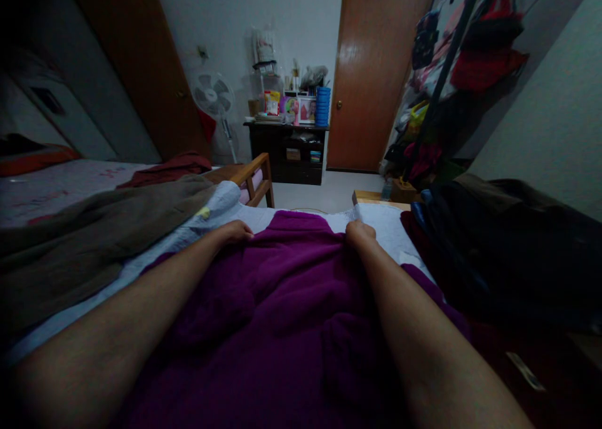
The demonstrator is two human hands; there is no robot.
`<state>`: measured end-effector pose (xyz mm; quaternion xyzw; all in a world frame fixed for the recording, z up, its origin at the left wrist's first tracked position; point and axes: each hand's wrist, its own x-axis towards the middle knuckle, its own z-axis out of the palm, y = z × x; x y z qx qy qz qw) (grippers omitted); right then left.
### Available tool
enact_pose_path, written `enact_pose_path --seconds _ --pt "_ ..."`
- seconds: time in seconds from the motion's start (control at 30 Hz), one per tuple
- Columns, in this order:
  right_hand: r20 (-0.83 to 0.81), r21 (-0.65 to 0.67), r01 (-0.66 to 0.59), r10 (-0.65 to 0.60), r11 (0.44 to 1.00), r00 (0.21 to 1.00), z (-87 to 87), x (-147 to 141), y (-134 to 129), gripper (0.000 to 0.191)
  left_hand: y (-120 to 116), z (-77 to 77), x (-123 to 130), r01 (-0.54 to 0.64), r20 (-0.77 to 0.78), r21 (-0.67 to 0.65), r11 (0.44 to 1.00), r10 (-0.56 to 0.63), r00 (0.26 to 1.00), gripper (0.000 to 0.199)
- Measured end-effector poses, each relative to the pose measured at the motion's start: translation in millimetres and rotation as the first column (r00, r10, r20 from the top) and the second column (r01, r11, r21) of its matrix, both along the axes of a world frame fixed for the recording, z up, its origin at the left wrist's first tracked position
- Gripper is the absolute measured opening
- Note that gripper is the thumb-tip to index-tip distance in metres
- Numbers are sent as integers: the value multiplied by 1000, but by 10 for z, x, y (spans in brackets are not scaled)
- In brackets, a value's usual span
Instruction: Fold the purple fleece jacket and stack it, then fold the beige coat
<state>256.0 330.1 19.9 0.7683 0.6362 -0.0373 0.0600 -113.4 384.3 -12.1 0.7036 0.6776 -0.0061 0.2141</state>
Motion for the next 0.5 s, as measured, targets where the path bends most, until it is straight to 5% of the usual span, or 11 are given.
enact_pose_path --seconds 0.13,0.3,0.5 --pt "20 134 13 -16 991 1000 183 -59 55 33 18 214 -52 49 -50 -5 999 -49 998 17" --pt "-85 300 146 -126 943 988 333 -183 191 34 114 449 -1 8 -151 171 985 18 988 33" --pt "-317 286 333 -239 898 918 271 -222 299 33 252 447 93 -207 -38 303 930 228 973 48"
